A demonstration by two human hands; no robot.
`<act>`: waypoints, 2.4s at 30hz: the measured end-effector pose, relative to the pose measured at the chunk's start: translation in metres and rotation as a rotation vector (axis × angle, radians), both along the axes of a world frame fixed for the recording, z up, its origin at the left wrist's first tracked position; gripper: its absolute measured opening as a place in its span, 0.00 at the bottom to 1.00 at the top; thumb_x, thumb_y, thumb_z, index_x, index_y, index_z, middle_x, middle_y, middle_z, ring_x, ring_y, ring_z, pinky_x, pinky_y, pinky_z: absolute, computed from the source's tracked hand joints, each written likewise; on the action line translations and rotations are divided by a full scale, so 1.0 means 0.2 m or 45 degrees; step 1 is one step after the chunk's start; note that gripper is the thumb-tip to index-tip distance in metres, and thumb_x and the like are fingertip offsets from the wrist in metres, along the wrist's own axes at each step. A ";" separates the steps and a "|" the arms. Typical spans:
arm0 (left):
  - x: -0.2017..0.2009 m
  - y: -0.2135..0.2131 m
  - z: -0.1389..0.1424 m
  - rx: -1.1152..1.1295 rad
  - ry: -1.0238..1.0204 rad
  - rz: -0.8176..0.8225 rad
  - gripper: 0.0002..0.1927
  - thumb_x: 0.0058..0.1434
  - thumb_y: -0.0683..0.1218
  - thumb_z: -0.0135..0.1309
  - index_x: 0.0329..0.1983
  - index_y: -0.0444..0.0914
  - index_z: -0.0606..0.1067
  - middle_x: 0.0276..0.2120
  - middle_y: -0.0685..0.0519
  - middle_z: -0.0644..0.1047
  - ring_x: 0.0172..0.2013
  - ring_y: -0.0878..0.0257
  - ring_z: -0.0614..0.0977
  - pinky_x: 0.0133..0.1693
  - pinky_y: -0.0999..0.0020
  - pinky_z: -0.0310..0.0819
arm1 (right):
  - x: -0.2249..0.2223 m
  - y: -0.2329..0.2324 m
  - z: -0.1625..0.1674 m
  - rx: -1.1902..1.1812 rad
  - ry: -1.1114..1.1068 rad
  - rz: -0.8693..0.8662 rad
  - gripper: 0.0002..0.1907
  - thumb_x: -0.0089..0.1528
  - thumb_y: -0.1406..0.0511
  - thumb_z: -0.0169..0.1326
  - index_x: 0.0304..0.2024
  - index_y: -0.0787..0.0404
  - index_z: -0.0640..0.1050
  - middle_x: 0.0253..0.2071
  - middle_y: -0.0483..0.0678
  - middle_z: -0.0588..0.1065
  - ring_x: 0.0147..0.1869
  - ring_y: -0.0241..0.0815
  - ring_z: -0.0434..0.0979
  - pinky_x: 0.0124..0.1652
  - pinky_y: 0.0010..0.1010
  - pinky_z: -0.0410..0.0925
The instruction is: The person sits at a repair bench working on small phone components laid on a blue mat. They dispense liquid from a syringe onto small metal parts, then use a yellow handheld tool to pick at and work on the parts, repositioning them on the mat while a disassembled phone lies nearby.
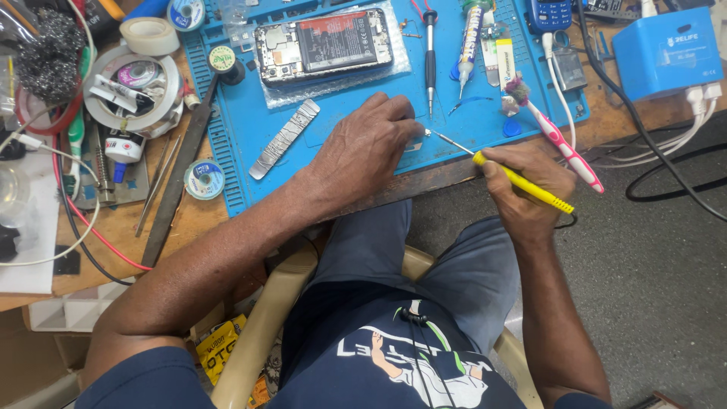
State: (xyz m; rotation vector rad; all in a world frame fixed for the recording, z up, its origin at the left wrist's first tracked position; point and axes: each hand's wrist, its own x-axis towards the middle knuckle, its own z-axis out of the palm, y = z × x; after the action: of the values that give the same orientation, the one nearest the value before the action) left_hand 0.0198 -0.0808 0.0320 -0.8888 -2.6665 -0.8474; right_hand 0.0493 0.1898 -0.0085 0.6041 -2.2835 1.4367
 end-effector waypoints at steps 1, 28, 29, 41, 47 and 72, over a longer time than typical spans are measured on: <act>0.00 0.00 0.00 -0.001 0.003 -0.002 0.11 0.65 0.38 0.53 0.47 0.34 0.82 0.39 0.50 0.74 0.41 0.56 0.75 0.43 0.59 0.76 | 0.00 -0.01 0.00 0.014 0.007 0.013 0.06 0.68 0.75 0.61 0.48 0.68 0.82 0.42 0.53 0.82 0.47 0.41 0.83 0.49 0.28 0.74; 0.00 -0.01 -0.03 -0.043 0.054 -0.040 0.14 0.63 0.38 0.54 0.50 0.38 0.83 0.41 0.51 0.74 0.41 0.56 0.74 0.42 0.61 0.78 | 0.00 -0.02 0.00 -0.005 -0.011 -0.022 0.06 0.68 0.74 0.60 0.47 0.68 0.82 0.42 0.53 0.81 0.46 0.41 0.82 0.48 0.27 0.74; 0.00 -0.01 -0.03 -0.042 0.057 -0.042 0.14 0.63 0.38 0.55 0.50 0.38 0.83 0.41 0.51 0.74 0.41 0.56 0.74 0.42 0.61 0.78 | 0.00 -0.02 0.00 -0.012 -0.013 -0.016 0.05 0.68 0.74 0.60 0.47 0.68 0.82 0.42 0.53 0.81 0.46 0.41 0.82 0.48 0.27 0.74; 0.00 -0.01 -0.03 -0.032 0.055 -0.050 0.13 0.64 0.38 0.54 0.50 0.39 0.83 0.41 0.50 0.74 0.41 0.55 0.74 0.42 0.61 0.78 | 0.00 -0.03 -0.01 -0.048 -0.024 0.003 0.06 0.68 0.74 0.60 0.47 0.68 0.81 0.42 0.53 0.81 0.47 0.40 0.82 0.49 0.27 0.74; 0.00 -0.02 -0.03 -0.031 0.067 -0.050 0.13 0.64 0.38 0.55 0.50 0.39 0.83 0.41 0.51 0.74 0.41 0.55 0.74 0.42 0.61 0.77 | 0.00 -0.03 -0.01 -0.039 -0.010 0.006 0.05 0.68 0.74 0.60 0.47 0.68 0.81 0.42 0.53 0.81 0.47 0.40 0.82 0.50 0.27 0.74; 0.00 -0.01 -0.04 -0.045 0.045 -0.046 0.13 0.65 0.39 0.55 0.50 0.38 0.83 0.41 0.50 0.73 0.41 0.56 0.73 0.41 0.62 0.78 | 0.01 -0.02 -0.04 -0.068 -0.009 -0.010 0.05 0.69 0.73 0.59 0.48 0.69 0.81 0.43 0.53 0.81 0.47 0.40 0.82 0.49 0.27 0.74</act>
State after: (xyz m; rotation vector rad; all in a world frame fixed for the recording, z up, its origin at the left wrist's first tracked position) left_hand 0.0206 -0.0835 0.0241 -0.9537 -2.6502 -0.7873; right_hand 0.0510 0.1857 -0.0161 0.5739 -2.2425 1.4936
